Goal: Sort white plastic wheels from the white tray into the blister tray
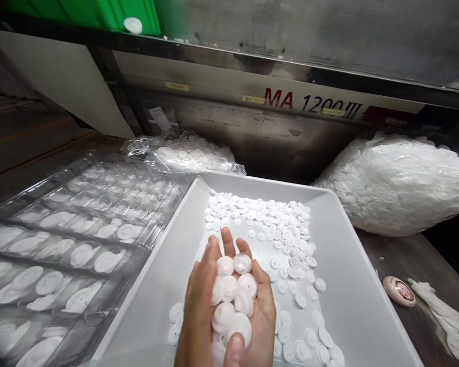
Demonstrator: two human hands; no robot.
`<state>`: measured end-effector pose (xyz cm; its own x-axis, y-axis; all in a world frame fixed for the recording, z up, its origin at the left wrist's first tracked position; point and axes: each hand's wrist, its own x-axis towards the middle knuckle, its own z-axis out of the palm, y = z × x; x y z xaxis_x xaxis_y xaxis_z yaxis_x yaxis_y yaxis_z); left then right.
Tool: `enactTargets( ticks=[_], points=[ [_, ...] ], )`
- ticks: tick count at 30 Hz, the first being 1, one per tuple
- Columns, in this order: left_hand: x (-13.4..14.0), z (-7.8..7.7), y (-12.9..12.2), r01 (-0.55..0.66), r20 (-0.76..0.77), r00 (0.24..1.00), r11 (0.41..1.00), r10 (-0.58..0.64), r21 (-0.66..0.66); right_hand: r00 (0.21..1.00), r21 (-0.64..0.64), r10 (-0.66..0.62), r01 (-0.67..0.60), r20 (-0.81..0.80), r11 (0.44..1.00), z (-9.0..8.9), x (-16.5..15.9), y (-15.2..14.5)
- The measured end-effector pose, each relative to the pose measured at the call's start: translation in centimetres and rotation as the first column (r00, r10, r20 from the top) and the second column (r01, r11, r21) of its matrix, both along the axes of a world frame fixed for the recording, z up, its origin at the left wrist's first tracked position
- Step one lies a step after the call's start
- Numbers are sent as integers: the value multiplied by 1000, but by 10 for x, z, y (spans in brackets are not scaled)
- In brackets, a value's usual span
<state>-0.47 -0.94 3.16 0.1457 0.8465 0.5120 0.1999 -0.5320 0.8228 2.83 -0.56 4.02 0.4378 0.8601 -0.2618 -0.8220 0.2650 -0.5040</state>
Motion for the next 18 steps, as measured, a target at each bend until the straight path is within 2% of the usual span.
enactTargets(
  ticks=[1, 3, 5, 6, 8, 12, 15, 18],
  points=[
    [0, -1, 0, 0, 93, 996, 999, 4, -44, 984, -61, 25, -36, -179, 997, 4, 1, 3],
    [0, 0, -2, 15, 331, 942, 982, 49, -188, 875, -155, 1, -87, -485, 984, 9, 4, 9],
    [2, 6, -4, 18, 514, 838, 931, 185, -365, 771, -212, -42, -121, -636, 970, 12, 8, 14],
    [3, 9, -6, 22, 557, 791, 898, 253, -439, 748, -221, -53, -127, -662, 967, 13, 9, 15],
    [6, 13, -8, 38, 578, 746, 844, 332, -534, 737, -214, -55, -124, -674, 969, 13, 11, 16],
    [7, 14, -12, 99, 596, 726, 805, 345, -586, 726, -178, -40, -114, -687, 977, 13, 11, 15],
    [5, 11, -13, 152, 640, 663, 767, 388, -623, 727, -158, -37, -99, -686, 983, 14, 8, 15],
    [2, 11, -10, 261, 651, 581, 646, 489, -717, 755, -118, -35, -56, -655, 991, 14, 6, 15]
  ],
)
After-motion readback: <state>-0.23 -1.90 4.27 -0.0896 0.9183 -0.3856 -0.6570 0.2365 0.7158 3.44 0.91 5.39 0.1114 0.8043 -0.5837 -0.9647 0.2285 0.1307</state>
